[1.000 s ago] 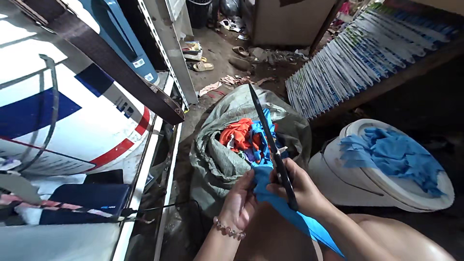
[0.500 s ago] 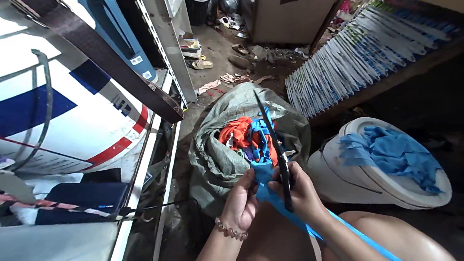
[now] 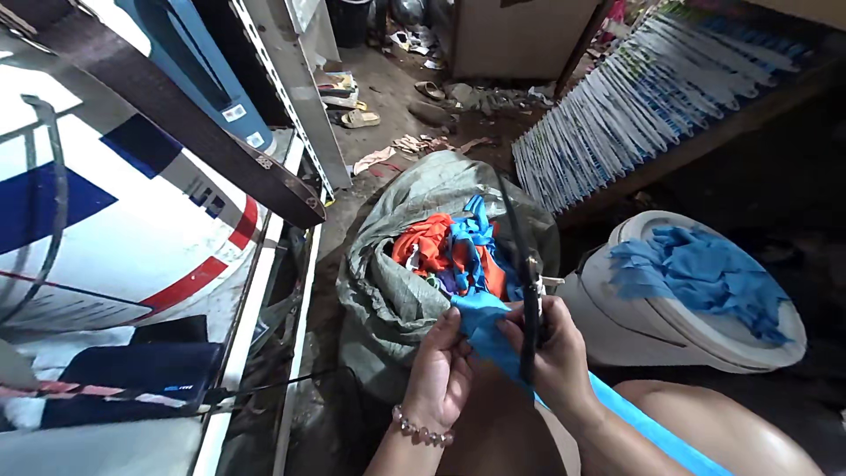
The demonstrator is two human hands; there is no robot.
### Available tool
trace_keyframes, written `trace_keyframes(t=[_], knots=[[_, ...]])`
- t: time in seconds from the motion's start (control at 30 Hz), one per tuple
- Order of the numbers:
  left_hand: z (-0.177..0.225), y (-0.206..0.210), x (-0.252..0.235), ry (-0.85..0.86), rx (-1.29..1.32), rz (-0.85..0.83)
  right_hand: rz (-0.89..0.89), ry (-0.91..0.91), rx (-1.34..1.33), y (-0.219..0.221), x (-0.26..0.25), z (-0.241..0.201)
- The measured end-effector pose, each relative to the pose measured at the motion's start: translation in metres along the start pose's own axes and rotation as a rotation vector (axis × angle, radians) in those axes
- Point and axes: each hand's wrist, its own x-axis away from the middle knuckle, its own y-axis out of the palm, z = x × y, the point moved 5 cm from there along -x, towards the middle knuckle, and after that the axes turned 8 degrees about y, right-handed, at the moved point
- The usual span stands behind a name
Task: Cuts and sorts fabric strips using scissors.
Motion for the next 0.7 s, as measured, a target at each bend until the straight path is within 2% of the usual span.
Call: trace_keyframes(t=[0.07, 0.2, 0.3, 0.5, 0.57, 0.7], knots=[[0.003, 0.000, -0.002, 0.026, -0.040, -0.028, -0.055, 0.029, -0.071, -0.002, -0.007, -0.006], [0.011, 0.007, -0.001, 0.140, -0.174, -0.142, -0.283, 0.185, -0.310, 0.000, -0.021, -0.017], [0.013, 0.011, -0.001, 0.174, -0.175, -0.246, -0.405, 0.259, -0.321, 0.001, -0.033, -0.021], [0.015, 0.019, 0.005, 0.140, -0.182, -0.188, -0.427, 0.338, -0.200, 0.005, -0.056, -0.020], [0.014, 0.018, 0.005, 0.201, -0.230, -0.226, -0.436, 0.382, -0.119, 0.007, -0.060, -0.018], [0.018, 0.026, 0.005, 0.363, -0.433, -0.154, -0.448, 0.398, -0.045, 0.009, -0.058, -0.014]])
